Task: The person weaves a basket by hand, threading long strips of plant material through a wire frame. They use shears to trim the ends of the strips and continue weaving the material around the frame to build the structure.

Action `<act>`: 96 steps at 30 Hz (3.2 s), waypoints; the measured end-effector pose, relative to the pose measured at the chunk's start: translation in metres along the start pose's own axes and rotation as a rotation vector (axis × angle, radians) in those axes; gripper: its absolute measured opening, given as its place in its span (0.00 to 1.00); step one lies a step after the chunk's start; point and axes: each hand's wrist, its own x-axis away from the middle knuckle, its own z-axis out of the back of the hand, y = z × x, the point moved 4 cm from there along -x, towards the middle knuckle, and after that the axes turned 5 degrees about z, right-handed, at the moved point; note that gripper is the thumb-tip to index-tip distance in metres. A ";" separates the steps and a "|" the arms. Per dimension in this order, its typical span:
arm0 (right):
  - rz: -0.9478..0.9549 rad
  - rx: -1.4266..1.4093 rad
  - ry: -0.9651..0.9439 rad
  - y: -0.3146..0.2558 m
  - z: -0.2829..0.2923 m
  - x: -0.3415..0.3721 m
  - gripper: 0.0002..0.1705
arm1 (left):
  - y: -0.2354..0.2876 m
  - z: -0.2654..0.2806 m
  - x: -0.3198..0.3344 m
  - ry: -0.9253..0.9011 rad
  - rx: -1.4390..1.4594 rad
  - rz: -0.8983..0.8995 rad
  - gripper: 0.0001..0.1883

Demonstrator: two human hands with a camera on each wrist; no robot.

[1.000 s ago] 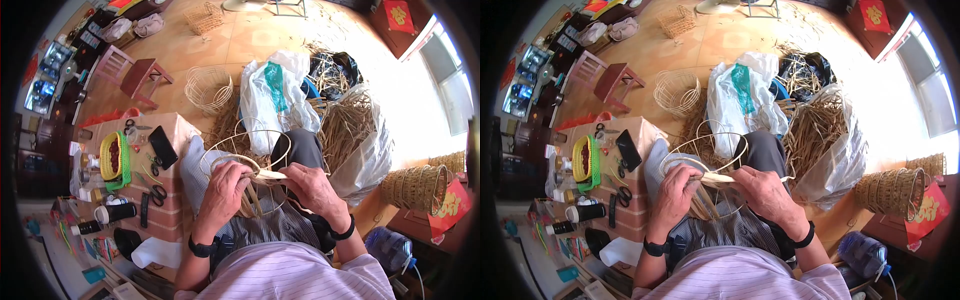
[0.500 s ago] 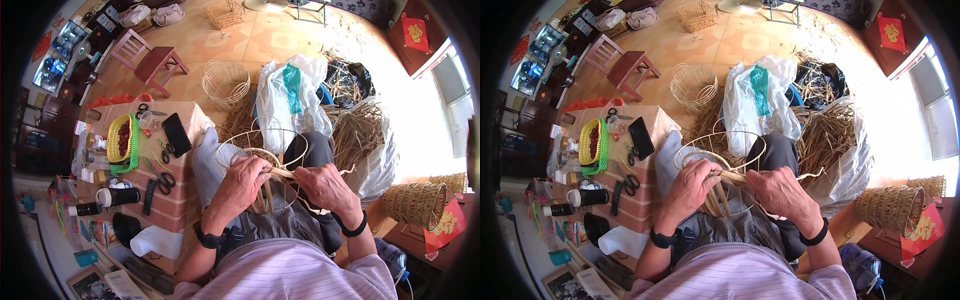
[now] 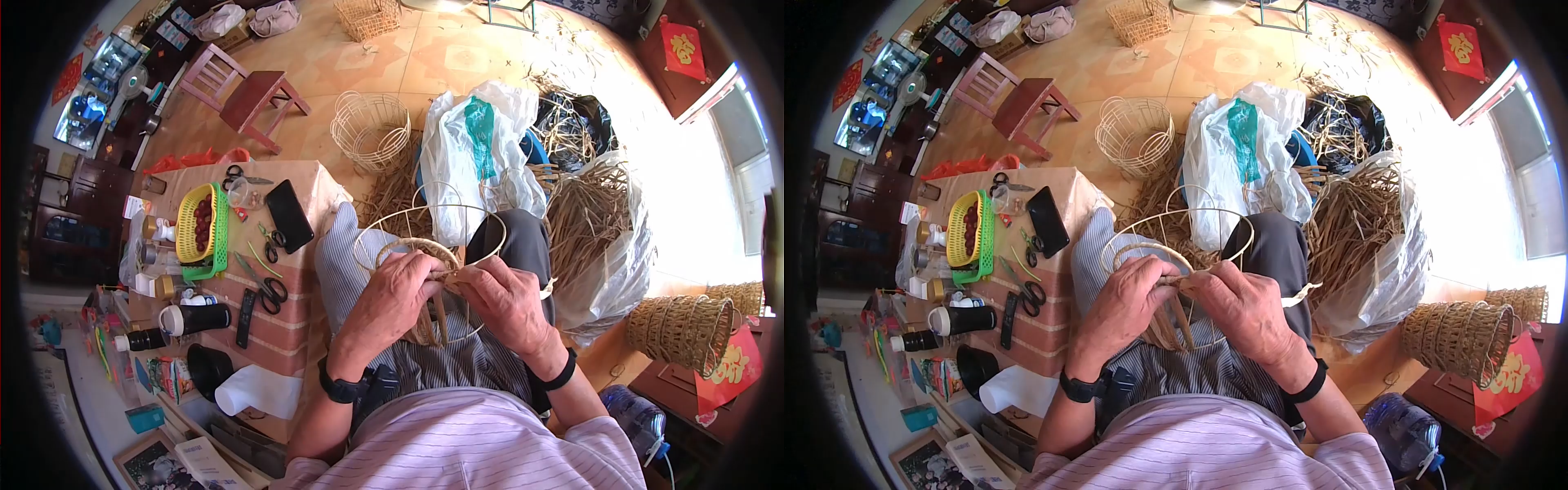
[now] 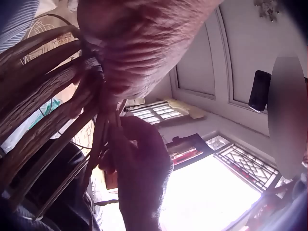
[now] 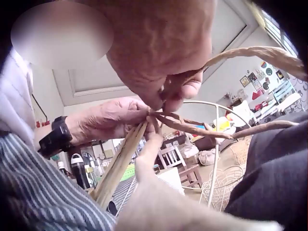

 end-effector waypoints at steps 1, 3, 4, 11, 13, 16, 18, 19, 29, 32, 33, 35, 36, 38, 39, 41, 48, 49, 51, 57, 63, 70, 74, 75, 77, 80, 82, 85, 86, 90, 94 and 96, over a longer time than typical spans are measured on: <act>0.001 0.007 0.009 0.000 -0.001 0.000 0.14 | 0.001 0.001 0.000 0.002 0.002 -0.008 0.13; 0.002 0.020 0.028 0.000 -0.003 -0.001 0.15 | -0.001 -0.001 0.000 -0.003 -0.006 -0.015 0.14; -0.008 0.012 0.044 0.000 -0.003 -0.002 0.14 | -0.002 -0.001 0.000 -0.005 -0.010 -0.020 0.14; -0.079 -0.006 0.025 -0.006 -0.006 -0.004 0.13 | -0.004 0.000 0.002 -0.021 -0.003 -0.022 0.15; -0.074 -0.013 0.008 -0.008 -0.004 -0.006 0.13 | -0.006 -0.001 0.002 -0.039 0.003 -0.021 0.15; -0.050 -0.023 0.001 -0.009 -0.001 -0.009 0.12 | -0.001 0.002 0.003 -0.023 -0.001 -0.047 0.14; -0.044 -0.021 0.009 -0.009 -0.001 -0.010 0.12 | -0.002 0.001 0.002 -0.029 0.002 -0.038 0.13; -0.044 -0.008 0.008 -0.009 -0.002 -0.010 0.11 | -0.002 0.001 0.002 -0.032 0.003 -0.034 0.13; -0.147 0.028 0.027 -0.009 -0.001 -0.013 0.12 | -0.003 0.000 0.000 -0.008 -0.042 -0.047 0.13; -0.167 0.029 0.056 -0.006 -0.005 -0.010 0.14 | -0.003 -0.001 -0.001 0.023 -0.049 -0.050 0.12; -0.173 0.028 0.065 -0.005 -0.005 -0.009 0.15 | -0.003 -0.001 -0.001 0.030 -0.041 -0.043 0.12; -0.183 0.047 0.128 0.000 0.003 -0.013 0.17 | -0.003 -0.002 -0.002 0.048 -0.041 -0.026 0.11; -0.188 0.057 0.160 0.002 0.008 -0.013 0.18 | 0.000 -0.003 -0.002 0.058 -0.049 -0.016 0.11; -0.070 0.193 0.239 -0.004 0.017 -0.008 0.19 | 0.001 -0.003 -0.002 0.060 -0.041 -0.001 0.10; -0.005 0.262 0.276 -0.007 0.021 -0.003 0.19 | 0.000 -0.003 -0.003 0.057 -0.024 0.004 0.10; 0.022 0.208 0.202 -0.007 0.016 0.019 0.21 | -0.002 -0.004 -0.002 0.063 -0.003 0.017 0.09; -0.188 0.183 -0.020 -0.013 -0.017 0.025 0.16 | -0.002 -0.007 -0.002 0.072 -0.002 0.017 0.08; -0.182 0.149 -0.017 -0.013 -0.017 0.023 0.14 | -0.003 -0.007 -0.002 0.072 0.001 0.023 0.08; -0.199 0.083 -0.015 -0.012 -0.019 0.024 0.12 | -0.004 -0.006 -0.002 0.074 -0.020 0.017 0.08; -0.274 -0.140 -0.126 -0.017 -0.021 0.036 0.08 | -0.005 -0.005 -0.001 0.069 -0.020 0.028 0.09; -0.176 -0.115 -0.060 -0.018 0.017 -0.006 0.08 | 0.000 -0.001 -0.005 0.053 -0.015 -0.019 0.09; -0.218 -0.034 -0.039 0.001 0.008 -0.024 0.06 | 0.001 -0.002 -0.001 0.145 -0.010 -0.102 0.12; -0.249 -0.023 -0.064 -0.004 0.008 -0.029 0.06 | -0.008 -0.014 -0.001 0.306 0.022 -0.108 0.12; -0.221 -0.001 -0.081 -0.007 0.011 -0.033 0.06 | -0.008 -0.016 -0.002 0.332 0.020 -0.108 0.11; -0.169 0.039 -0.113 -0.012 0.016 -0.042 0.07 | -0.007 -0.015 -0.001 0.352 0.020 -0.089 0.10; 0.074 0.122 -0.124 -0.012 0.015 -0.057 0.09 | -0.003 -0.014 -0.001 0.358 0.023 -0.063 0.08; 0.181 0.189 -0.176 -0.019 0.015 -0.066 0.11 | -0.002 -0.013 -0.001 0.395 0.009 -0.083 0.06; 0.287 0.229 -0.193 -0.025 0.013 -0.077 0.14 | 0.005 -0.012 0.001 0.404 -0.015 -0.037 0.06; 0.294 0.233 -0.191 -0.022 0.012 -0.084 0.14 | 0.006 -0.013 0.001 0.397 -0.027 -0.023 0.06; 0.185 0.233 -0.206 -0.012 -0.007 -0.097 0.13 | 0.003 -0.017 0.000 0.384 -0.009 0.023 0.09; -0.104 -0.449 -0.479 0.020 0.002 -0.117 0.18 | -0.005 -0.019 0.003 0.303 0.014 0.160 0.11; -0.406 -0.885 -0.594 0.036 0.032 -0.132 0.28 | 0.001 -0.013 0.001 0.301 0.065 0.174 0.11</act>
